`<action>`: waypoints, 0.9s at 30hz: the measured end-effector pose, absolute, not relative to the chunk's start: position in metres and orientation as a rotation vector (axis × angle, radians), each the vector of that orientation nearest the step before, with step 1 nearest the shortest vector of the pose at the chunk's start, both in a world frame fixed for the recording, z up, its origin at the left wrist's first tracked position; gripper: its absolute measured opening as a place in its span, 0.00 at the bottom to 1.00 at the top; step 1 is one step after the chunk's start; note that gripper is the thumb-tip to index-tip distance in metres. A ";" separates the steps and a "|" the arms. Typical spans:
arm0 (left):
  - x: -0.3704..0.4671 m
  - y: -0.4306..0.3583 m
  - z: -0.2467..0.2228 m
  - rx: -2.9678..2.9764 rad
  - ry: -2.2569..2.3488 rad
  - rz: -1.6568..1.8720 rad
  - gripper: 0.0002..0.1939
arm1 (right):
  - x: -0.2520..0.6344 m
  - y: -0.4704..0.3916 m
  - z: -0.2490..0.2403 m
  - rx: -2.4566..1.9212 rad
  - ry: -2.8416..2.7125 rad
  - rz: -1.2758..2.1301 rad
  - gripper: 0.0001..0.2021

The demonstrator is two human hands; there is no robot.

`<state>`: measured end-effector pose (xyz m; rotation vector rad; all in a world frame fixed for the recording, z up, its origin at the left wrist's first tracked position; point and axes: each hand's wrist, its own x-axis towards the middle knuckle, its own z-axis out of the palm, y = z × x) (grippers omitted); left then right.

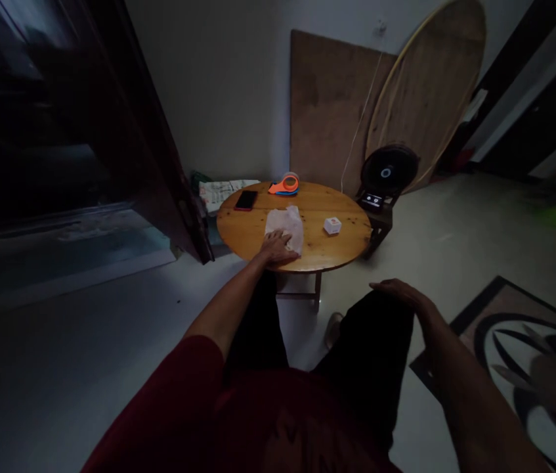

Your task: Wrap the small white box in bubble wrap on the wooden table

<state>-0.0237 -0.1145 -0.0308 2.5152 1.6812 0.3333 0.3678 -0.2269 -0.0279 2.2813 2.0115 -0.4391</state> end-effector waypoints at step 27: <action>-0.024 -0.121 -0.026 2.475 1.699 0.381 0.46 | 0.319 -0.225 -0.063 2.527 2.606 -0.581 0.20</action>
